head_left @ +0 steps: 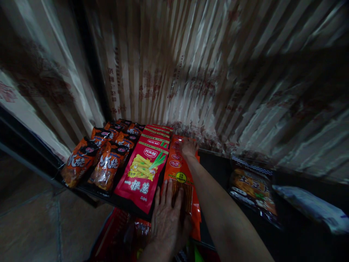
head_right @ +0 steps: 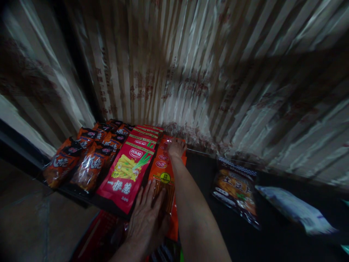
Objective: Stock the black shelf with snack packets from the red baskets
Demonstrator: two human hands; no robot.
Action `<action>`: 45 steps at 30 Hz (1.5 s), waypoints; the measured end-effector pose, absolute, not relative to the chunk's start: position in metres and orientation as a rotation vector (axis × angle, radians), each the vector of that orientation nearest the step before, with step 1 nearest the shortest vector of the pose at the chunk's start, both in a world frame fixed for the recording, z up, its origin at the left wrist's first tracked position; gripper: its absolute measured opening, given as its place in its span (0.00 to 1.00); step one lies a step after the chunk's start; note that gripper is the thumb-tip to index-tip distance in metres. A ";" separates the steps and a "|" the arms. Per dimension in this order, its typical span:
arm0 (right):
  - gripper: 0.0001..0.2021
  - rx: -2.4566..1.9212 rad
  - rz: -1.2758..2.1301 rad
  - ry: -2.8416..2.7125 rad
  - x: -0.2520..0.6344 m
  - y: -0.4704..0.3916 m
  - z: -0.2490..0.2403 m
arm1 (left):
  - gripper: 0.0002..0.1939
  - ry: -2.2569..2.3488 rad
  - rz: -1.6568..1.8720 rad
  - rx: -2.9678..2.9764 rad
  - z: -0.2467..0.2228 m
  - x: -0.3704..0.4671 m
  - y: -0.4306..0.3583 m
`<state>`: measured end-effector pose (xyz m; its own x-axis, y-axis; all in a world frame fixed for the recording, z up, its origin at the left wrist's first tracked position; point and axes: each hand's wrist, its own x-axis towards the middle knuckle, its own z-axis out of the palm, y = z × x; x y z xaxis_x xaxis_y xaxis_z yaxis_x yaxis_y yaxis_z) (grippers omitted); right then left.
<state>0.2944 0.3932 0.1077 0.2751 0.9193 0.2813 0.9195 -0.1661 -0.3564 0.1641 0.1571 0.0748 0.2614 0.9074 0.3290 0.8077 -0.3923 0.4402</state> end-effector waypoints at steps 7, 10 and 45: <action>0.22 -1.980 0.036 -1.657 0.315 0.385 0.122 | 0.35 1.646 0.816 2.323 0.075 0.165 0.157; 0.24 -1.923 0.036 -1.559 0.331 0.359 0.124 | 0.33 1.658 0.831 2.335 0.075 0.165 0.155; 0.32 -1.781 0.531 -1.264 0.318 0.254 0.093 | 0.34 1.840 0.783 1.828 0.112 0.196 0.233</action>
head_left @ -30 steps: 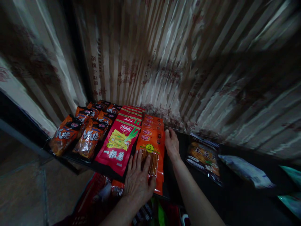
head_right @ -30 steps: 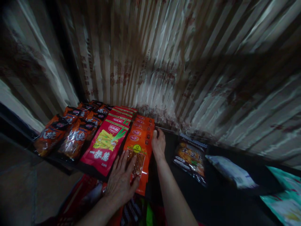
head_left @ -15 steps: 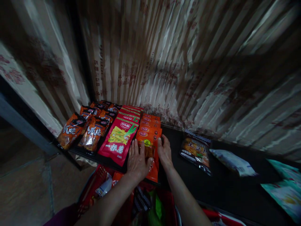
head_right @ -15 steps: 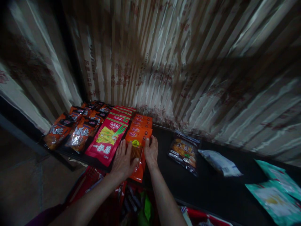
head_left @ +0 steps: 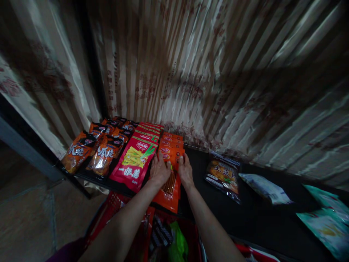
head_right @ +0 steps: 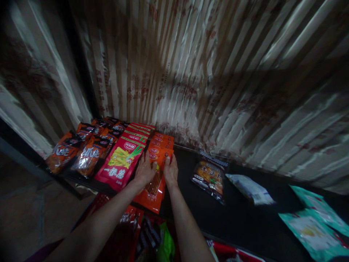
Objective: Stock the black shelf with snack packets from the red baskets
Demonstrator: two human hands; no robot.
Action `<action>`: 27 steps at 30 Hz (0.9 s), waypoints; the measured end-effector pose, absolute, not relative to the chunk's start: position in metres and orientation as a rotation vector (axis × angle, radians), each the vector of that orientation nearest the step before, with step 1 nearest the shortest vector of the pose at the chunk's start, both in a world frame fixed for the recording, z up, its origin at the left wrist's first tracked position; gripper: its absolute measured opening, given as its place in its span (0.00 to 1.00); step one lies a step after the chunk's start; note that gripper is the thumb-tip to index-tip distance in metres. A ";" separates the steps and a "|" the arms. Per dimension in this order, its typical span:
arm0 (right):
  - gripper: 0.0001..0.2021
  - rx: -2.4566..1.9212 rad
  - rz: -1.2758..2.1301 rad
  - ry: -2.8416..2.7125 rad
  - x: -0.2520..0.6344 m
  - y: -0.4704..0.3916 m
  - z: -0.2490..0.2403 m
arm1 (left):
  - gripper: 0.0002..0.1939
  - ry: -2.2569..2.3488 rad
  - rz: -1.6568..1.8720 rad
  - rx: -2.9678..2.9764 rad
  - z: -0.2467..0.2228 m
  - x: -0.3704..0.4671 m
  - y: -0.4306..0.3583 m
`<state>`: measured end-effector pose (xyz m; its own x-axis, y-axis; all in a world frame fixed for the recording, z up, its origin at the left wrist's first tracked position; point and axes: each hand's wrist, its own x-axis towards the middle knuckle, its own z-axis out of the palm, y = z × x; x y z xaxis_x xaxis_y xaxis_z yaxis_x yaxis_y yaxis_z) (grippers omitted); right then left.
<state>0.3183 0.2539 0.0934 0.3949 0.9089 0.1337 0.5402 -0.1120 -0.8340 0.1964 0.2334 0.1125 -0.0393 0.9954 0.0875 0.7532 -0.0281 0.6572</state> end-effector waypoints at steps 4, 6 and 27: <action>0.32 -1.789 0.530 -1.292 0.319 0.261 0.089 | 0.33 1.834 0.815 1.791 0.108 0.202 0.241; 0.32 -1.795 0.517 -1.314 0.321 0.263 0.087 | 0.33 1.839 0.817 1.784 0.106 0.203 0.242; 0.33 -1.780 0.537 -1.276 0.336 0.282 0.080 | 0.33 1.852 0.807 1.639 0.125 0.209 0.293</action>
